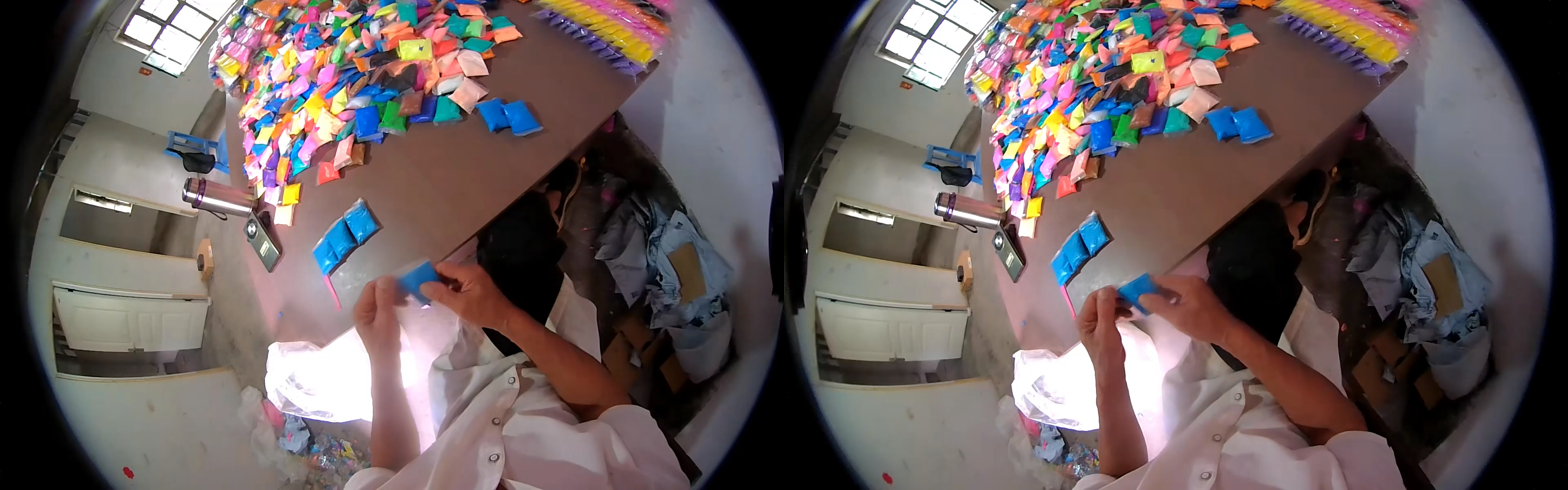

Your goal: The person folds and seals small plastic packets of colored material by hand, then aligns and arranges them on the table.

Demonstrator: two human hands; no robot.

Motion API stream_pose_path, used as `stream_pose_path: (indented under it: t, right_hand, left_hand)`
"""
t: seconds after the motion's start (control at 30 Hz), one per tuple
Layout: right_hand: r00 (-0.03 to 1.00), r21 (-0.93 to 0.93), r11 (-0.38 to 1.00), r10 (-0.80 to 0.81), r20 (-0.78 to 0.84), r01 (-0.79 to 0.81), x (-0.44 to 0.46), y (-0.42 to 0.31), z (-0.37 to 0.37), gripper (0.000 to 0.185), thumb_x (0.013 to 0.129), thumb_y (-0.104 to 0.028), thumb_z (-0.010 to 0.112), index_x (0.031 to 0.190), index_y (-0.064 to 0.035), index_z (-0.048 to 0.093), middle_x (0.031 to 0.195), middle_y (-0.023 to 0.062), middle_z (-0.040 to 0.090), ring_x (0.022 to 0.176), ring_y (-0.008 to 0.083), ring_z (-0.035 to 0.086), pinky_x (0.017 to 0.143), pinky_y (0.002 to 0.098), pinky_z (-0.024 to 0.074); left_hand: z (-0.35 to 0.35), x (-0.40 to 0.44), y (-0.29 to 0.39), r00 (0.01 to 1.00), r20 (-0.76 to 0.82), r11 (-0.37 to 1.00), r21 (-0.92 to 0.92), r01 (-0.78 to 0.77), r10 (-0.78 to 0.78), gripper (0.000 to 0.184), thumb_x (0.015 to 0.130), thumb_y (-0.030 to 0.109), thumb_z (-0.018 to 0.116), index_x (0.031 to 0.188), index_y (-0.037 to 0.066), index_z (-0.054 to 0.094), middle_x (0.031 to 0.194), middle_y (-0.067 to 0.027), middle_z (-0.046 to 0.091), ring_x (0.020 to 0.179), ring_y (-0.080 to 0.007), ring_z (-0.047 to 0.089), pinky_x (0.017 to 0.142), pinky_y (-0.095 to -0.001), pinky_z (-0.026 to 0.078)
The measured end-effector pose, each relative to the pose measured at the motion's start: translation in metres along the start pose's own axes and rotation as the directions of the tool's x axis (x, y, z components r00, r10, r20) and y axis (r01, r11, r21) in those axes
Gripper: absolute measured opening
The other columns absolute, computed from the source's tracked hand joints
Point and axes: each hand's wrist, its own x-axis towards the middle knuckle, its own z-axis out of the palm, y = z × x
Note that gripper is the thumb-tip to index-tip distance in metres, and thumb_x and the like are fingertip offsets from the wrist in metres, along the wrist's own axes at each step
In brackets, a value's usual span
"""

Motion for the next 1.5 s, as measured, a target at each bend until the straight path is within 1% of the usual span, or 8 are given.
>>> stream_pose_path:
  t: [0.07, 0.2, 0.3, 0.43, 0.77, 0.93, 1.23, 1.5]
  right_hand:
    - [0.996, -0.111, 0.994, -0.016, -0.084, 0.007, 0.000, -0.001, -0.005, 0.020, 0.094, -0.017, 0.075, 0.107, -0.0021, 0.072, 0.089, 0.0005, 0.066, 0.077, 0.0108, 0.059, 0.068, 0.0295, 0.0506]
    - [0.844, -0.643, 0.739, -0.464, -0.270, 0.201, 0.009, -0.011, -0.020, 0.022, 0.084, -0.012, 0.078, 0.105, -0.0065, 0.074, 0.091, 0.0056, 0.066, 0.077, 0.0229, 0.064, 0.069, 0.0345, 0.0521]
    - [0.782, -0.815, 0.556, -0.576, -0.238, 0.162, 0.015, -0.015, -0.024, 0.028, 0.078, -0.011, 0.080, 0.105, -0.0099, 0.075, 0.093, 0.0046, 0.063, 0.083, 0.0259, 0.065, 0.075, 0.0373, 0.0519]
    - [0.785, -0.921, 0.314, -0.620, -0.014, 0.231, 0.024, -0.005, -0.025, 0.039, 0.070, -0.013, 0.088, 0.107, -0.0104, 0.075, 0.099, 0.0036, 0.059, 0.094, 0.0244, 0.061, 0.079, 0.0392, 0.0504]
    - [0.858, -0.887, 0.382, -0.513, 0.032, 0.261, 0.022, -0.003, -0.018, 0.047, 0.069, -0.016, 0.090, 0.112, -0.0100, 0.073, 0.110, 0.0083, 0.058, 0.101, 0.0290, 0.059, 0.085, 0.0390, 0.0535]
    - [0.869, -0.892, 0.375, -0.494, 0.037, 0.252, 0.018, -0.004, -0.017, 0.045, 0.071, -0.016, 0.089, 0.113, -0.0104, 0.072, 0.113, 0.0082, 0.056, 0.102, 0.0274, 0.059, 0.079, 0.0366, 0.0565]
    - [0.890, -0.890, 0.393, -0.455, 0.028, 0.229, 0.008, -0.007, -0.010, 0.037, 0.078, -0.019, 0.084, 0.112, -0.0102, 0.072, 0.110, 0.0107, 0.058, 0.103, 0.0314, 0.061, 0.078, 0.0376, 0.0585]
    - [0.889, -0.896, 0.388, -0.458, 0.014, 0.214, 0.008, -0.009, -0.006, 0.036, 0.078, -0.020, 0.083, 0.111, -0.0106, 0.071, 0.110, 0.0110, 0.058, 0.101, 0.0307, 0.060, 0.077, 0.0373, 0.0585]
  left_hand:
    - [-0.011, 0.005, 0.005, 0.974, -0.142, 0.927, 0.355, -0.116, 0.177, 0.026, 0.105, 0.024, 0.064, 0.102, 0.000, 0.072, 0.087, -0.0017, 0.068, 0.080, -0.0117, 0.064, 0.069, -0.0259, 0.051]
    - [-0.066, 0.019, -0.008, 0.870, -0.167, 0.514, 0.851, -0.110, 0.463, 0.023, 0.101, 0.024, 0.066, 0.107, 0.003, 0.074, 0.111, -0.0120, 0.073, 0.093, -0.0213, 0.069, 0.081, -0.0349, 0.055]
    - [-0.083, 0.018, -0.005, 0.893, 0.046, 0.234, 0.958, -0.167, 0.448, 0.024, 0.098, 0.022, 0.067, 0.111, 0.002, 0.073, 0.118, -0.0162, 0.072, 0.106, -0.0316, 0.068, 0.094, -0.0430, 0.053]
    - [-0.085, -0.001, -0.015, 0.895, 0.113, 0.197, 0.956, -0.216, 0.431, 0.027, 0.097, 0.022, 0.067, 0.111, 0.000, 0.073, 0.121, -0.0172, 0.072, 0.114, -0.0356, 0.065, 0.098, -0.0450, 0.051]
    - [-0.107, -0.036, -0.020, 0.883, 0.247, 0.164, 0.928, -0.334, 0.400, 0.028, 0.091, 0.000, 0.067, 0.118, 0.003, 0.067, 0.117, -0.0139, 0.071, 0.112, -0.0345, 0.066, 0.097, -0.0450, 0.053]
    - [-0.103, -0.031, -0.008, 0.881, 0.111, 0.329, 0.900, -0.285, 0.460, 0.021, 0.092, -0.006, 0.062, 0.111, -0.001, 0.070, 0.109, -0.0169, 0.072, 0.083, -0.0291, 0.072, 0.071, -0.0373, 0.058]
    - [-0.104, -0.006, -0.013, 0.939, -0.199, 0.525, 0.851, 0.023, 0.280, 0.012, 0.095, 0.005, 0.066, 0.106, 0.003, 0.072, 0.089, -0.0131, 0.068, 0.069, -0.0254, 0.064, 0.063, -0.0381, 0.051]
    - [-0.005, -0.013, 0.002, 0.971, -0.025, 0.804, 0.566, -0.182, 0.237, 0.003, 0.096, 0.003, 0.069, 0.099, 0.002, 0.069, 0.082, -0.0006, 0.064, 0.069, -0.0052, 0.053, 0.061, -0.0219, 0.043]
